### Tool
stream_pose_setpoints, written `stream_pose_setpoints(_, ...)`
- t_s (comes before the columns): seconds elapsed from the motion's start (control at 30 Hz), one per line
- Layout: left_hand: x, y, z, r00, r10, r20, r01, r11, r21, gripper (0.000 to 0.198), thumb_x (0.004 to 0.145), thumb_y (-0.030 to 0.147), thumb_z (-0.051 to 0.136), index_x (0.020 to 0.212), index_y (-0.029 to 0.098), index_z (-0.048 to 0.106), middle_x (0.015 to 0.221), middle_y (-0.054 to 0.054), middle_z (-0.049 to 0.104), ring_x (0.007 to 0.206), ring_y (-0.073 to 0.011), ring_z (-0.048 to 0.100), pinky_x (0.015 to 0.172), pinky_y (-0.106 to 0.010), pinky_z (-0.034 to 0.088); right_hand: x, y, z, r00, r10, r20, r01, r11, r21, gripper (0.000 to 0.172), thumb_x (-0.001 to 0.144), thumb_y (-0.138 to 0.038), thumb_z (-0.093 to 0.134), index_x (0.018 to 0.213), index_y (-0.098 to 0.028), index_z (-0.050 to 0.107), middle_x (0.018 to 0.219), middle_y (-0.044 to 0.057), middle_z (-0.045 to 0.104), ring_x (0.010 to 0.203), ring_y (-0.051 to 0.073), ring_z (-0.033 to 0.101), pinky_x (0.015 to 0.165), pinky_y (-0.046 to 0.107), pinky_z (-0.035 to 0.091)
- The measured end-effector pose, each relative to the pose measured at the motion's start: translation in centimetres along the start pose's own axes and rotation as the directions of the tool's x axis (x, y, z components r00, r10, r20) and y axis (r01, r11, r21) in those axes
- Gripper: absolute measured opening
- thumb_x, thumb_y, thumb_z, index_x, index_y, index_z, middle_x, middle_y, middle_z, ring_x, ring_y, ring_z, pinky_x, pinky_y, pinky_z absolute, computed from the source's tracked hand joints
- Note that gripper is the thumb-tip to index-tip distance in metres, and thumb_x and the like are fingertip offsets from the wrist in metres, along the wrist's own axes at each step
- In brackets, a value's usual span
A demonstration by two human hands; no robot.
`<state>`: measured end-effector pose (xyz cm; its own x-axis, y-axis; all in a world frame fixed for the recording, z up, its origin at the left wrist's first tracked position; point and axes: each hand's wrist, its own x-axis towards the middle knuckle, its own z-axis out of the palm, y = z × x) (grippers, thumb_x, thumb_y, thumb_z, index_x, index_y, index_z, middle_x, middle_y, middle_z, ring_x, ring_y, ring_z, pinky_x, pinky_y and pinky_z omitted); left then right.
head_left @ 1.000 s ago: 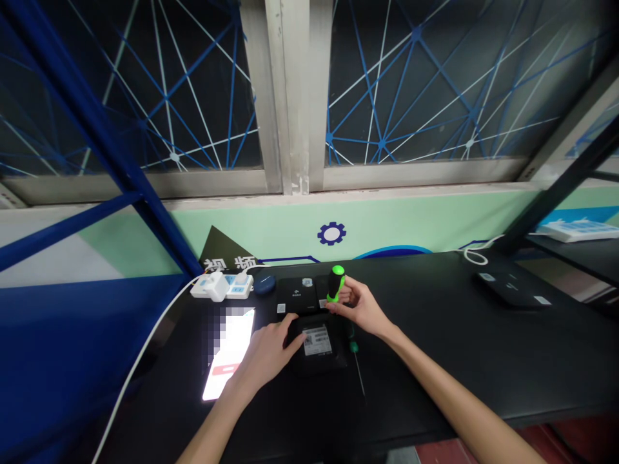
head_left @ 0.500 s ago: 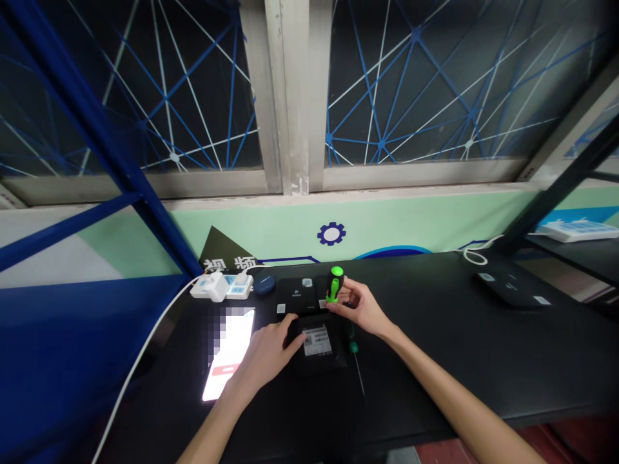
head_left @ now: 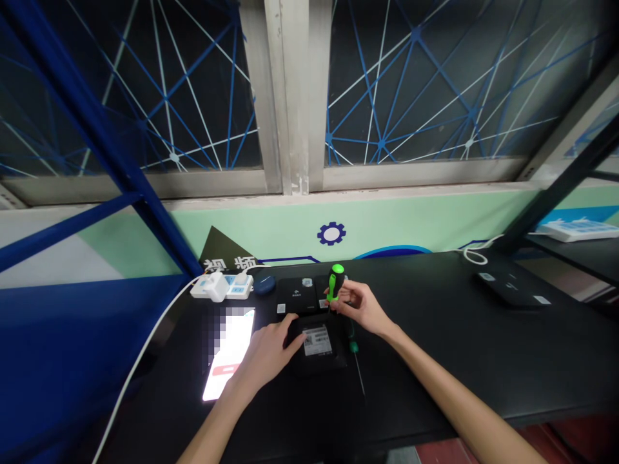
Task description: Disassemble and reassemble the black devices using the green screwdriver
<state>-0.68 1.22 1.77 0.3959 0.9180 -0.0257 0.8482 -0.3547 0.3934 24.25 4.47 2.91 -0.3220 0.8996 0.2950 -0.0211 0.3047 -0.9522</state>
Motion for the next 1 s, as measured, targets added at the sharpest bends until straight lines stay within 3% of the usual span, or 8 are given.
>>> stream_pose_setpoints(0.2, 0.01, -0.02, 0.00, 1.000, 0.002, -0.007, -0.002, 1.000, 0.003, 0.041, 0.099, 0.049, 0.042, 0.131, 0.024, 0.051, 0.094, -0.006, 0.071, 0.082, -0.0257, 0.069, 0.060, -0.027, 0.041, 0.11, 0.43, 0.40, 0.999, 0.001, -0.042, -0.001, 1.000, -0.013, 0.042, 0.072, -0.045, 0.082, 0.100, -0.021, 0.061, 0.084, 0.004, 0.067, 0.075, 0.019, 0.066, 0.068, 0.031, 0.057)
stream_pose_setpoints(0.43, 0.02, 0.01, -0.03, 1.000, 0.007, -0.007, -0.007, 1.000, 0.001, 0.040, 0.099, 0.049, 0.043, 0.129, 0.025, 0.052, 0.092, -0.005, 0.071, 0.079, -0.0250, 0.069, 0.058, -0.026, 0.040, -0.10, -0.20, -0.01, 0.999, -0.005, 0.044, 0.002, 0.998, 0.062, 0.034, 0.085, -0.037, 0.072, 0.111, -0.016, 0.065, 0.086, 0.005, 0.069, 0.072, 0.016, 0.065, 0.066, 0.027, 0.054)
stream_pose_setpoints(0.73, 0.02, 0.11, -0.11, 1.000, -0.010, 0.008, 0.010, 1.000, 0.005, 0.042, 0.099, 0.050, 0.042, 0.131, 0.024, 0.051, 0.095, -0.006, 0.071, 0.082, -0.0254, 0.069, 0.060, -0.026, 0.041, 0.09, -0.21, 0.16, 1.000, 0.001, 0.007, -0.001, 1.000, 0.018, 0.027, 0.078, -0.036, 0.078, 0.093, -0.016, 0.068, 0.077, 0.003, 0.066, 0.068, 0.015, 0.063, 0.064, 0.026, 0.052)
stream_pose_setpoints(1.0, 0.01, 0.29, -0.23, 1.000, -0.019, 0.010, 0.019, 1.000, -0.007, 0.042, 0.099, 0.049, 0.042, 0.130, 0.024, 0.051, 0.090, -0.005, 0.070, 0.080, -0.0248, 0.069, 0.060, -0.026, 0.041, 0.12, -0.03, 0.24, 1.000, 0.003, -0.031, -0.004, 0.999, -0.038, 0.034, 0.076, -0.039, 0.080, 0.097, -0.017, 0.065, 0.081, 0.003, 0.068, 0.068, 0.015, 0.063, 0.063, 0.028, 0.054)
